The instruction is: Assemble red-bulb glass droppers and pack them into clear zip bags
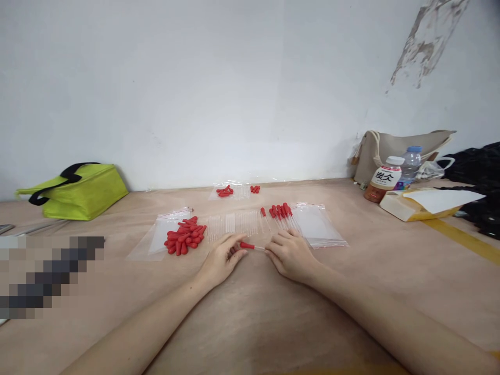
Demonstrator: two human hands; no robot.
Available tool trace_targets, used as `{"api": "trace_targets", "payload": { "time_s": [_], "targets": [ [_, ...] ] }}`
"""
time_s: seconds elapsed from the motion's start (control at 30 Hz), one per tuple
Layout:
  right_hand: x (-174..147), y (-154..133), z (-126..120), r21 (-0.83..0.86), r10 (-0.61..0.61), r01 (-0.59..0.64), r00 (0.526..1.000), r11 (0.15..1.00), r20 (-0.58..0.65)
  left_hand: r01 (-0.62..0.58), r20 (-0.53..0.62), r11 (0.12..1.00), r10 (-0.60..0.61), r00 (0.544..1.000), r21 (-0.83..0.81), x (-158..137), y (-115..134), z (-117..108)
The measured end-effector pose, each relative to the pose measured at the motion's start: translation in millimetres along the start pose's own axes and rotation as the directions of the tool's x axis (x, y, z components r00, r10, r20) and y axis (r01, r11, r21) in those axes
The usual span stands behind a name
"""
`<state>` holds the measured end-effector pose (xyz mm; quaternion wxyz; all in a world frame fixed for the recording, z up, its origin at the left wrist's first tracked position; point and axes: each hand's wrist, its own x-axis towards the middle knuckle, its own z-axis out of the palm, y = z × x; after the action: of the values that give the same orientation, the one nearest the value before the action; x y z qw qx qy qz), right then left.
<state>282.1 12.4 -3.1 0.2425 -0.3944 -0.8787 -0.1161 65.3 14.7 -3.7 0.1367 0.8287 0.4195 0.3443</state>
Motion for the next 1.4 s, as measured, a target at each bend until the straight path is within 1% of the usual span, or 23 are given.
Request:
{"api": "trace_targets", "payload": {
  "time_s": [0.03, 0.07, 0.1, 0.17, 0.27, 0.33, 0.43, 0.57, 0.73, 0.97, 1.1, 1.2, 1.27, 1.4],
  "targets": [
    [2, 3, 0, 0.025, 0.085, -0.085, 0.996, 0.996, -0.005, 0.041, -0.017, 0.999, -0.041, 0.999, 0.013, -1, -1, 1],
    [4, 7, 0, 0.058, 0.184, -0.183, 0.983, 0.981, -0.01, 0.074, -0.018, 0.997, -0.073, 0.997, 0.025, -1, -2, 2],
    [7, 12, 0, 0.092, 0.285, -0.283, 0.959, 0.955, -0.006, 0.091, -0.003, 0.995, -0.091, 0.996, 0.037, -1, -3, 2],
    [16, 22, -1, 0.14, 0.45, -0.448, 0.893, 0.883, 0.018, 0.078, 0.047, 0.995, -0.081, 0.996, 0.061, 0, -3, 4],
    [33, 32, 2, 0.134, 0.598, -0.599, 0.8, 0.79, 0.05, 0.027, 0.103, 0.996, -0.035, 0.994, 0.082, 1, -2, 3],
    [44, 35, 8, 0.101, 0.659, -0.66, 0.75, 0.744, 0.053, 0.018, 0.111, 0.997, -0.027, 0.993, 0.078, 2, -2, 3],
    [57, 34, 19, 0.059, 0.694, -0.696, 0.718, 0.716, 0.055, 0.019, 0.105, 0.997, -0.026, 0.994, 0.069, 2, -2, 2],
    [63, 32, 30, 0.028, 0.705, -0.707, 0.707, 0.707, 0.049, 0.014, 0.105, 0.998, -0.02, 0.994, 0.059, 1, -2, 1],
    [62, 31, 34, -0.01, 0.715, -0.715, 0.697, 0.699, 0.057, 0.014, 0.112, 0.998, -0.02, 0.993, 0.057, 1, -2, 2],
    [64, 31, 34, -0.059, 0.706, -0.703, 0.704, 0.708, 0.077, 0.009, 0.116, 0.998, -0.017, 0.993, 0.067, 2, -2, 2],
    [71, 27, 33, -0.074, 0.685, -0.681, 0.725, 0.728, 0.072, 0.012, 0.116, 0.997, -0.021, 0.993, 0.076, 1, -2, 2],
    [79, 24, 37, -0.083, 0.674, -0.669, 0.732, 0.739, 0.099, 0.014, 0.116, 0.997, -0.022, 0.993, 0.073, 1, -2, 2],
    [84, 22, 39, -0.094, 0.681, -0.675, 0.721, 0.732, 0.129, 0.01, 0.115, 0.998, -0.018, 0.993, 0.069, 1, -2, 2],
    [93, 21, 43, -0.121, 0.715, -0.707, 0.672, 0.697, 0.193, 0.005, 0.116, 0.998, -0.013, 0.993, 0.069, 2, -3, 1]
  ]
}}
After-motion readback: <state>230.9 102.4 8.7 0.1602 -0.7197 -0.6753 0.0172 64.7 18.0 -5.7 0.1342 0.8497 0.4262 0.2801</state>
